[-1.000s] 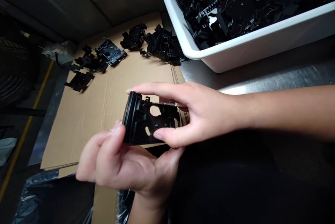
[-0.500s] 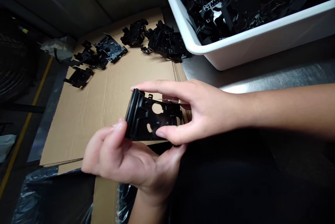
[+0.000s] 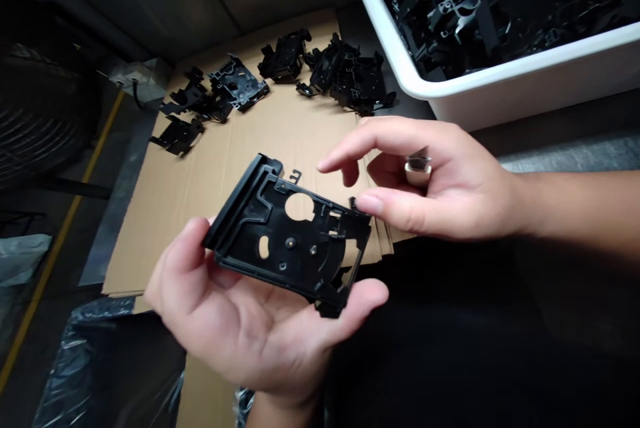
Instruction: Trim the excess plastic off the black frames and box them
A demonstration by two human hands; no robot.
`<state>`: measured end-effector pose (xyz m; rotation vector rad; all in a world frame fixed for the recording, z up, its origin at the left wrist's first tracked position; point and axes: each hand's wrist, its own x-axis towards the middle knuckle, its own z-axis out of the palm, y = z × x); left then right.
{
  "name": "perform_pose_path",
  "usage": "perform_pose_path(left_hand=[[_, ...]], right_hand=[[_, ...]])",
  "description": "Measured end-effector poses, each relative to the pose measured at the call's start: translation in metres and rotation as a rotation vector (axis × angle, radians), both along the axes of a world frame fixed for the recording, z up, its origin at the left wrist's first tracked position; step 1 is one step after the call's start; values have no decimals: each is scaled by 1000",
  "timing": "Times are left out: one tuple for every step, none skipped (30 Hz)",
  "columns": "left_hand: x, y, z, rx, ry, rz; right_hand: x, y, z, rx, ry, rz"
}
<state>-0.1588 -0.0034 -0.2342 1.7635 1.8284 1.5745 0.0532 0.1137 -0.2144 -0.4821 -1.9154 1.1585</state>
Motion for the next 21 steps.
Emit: perform_pose_path(left_hand=[[-1, 1, 1, 14, -15, 15], [-1, 3, 1, 68, -23, 25], [-2, 6, 1, 150, -25, 20], [-4, 10, 0, 217, -20, -8], [-6, 13, -2, 285, -9, -38], [-9, 17, -4, 347, 3, -63], [-12, 20, -6, 394, 16, -81], [-15, 22, -7, 419, 21, -86], [-17, 23, -8, 415, 21, -81], [-18, 24, -8, 416, 23, -78], [-19, 23, -8, 430, 27, -76], [-18, 22, -7, 433, 35, -68], [-17, 21, -5, 407, 49, -54], [-16, 19, -4, 374, 64, -35], [-14, 18, -2, 341, 80, -15], [-12, 16, 0, 300, 90, 4], [-11, 15, 1, 256, 95, 15], [-10, 13, 2, 236, 98, 16], [-10, 13, 2, 229, 98, 12], [-10, 12, 1, 221, 98, 7], [-10, 12, 0, 211, 98, 4]], right_hand=[[0, 1, -1, 9, -1, 12], [1, 3, -3, 24, -6, 28], [1, 4, -4, 43, -14, 45], [1, 5, -6, 65, -16, 62], [1, 6, -8, 85, -17, 80], [0, 6, -9, 103, -14, 97], [0, 7, -10, 118, -11, 110], [0, 7, -10, 131, -12, 120], [0, 7, -11, 142, -19, 126], [0, 7, -11, 148, -29, 128], [-1, 7, -10, 149, -39, 127], [-1, 7, -10, 148, -43, 124], [-1, 7, -10, 146, -41, 125], [0, 7, -10, 143, -37, 129], [0, 7, -9, 141, -30, 133], [0, 7, -9, 139, -28, 134], [1, 7, -9, 138, -31, 135], [1, 7, -9, 138, -40, 134], [1, 7, -9, 139, -49, 134], [2, 7, -9, 143, -55, 135], [2, 7, -8, 150, -55, 140]])
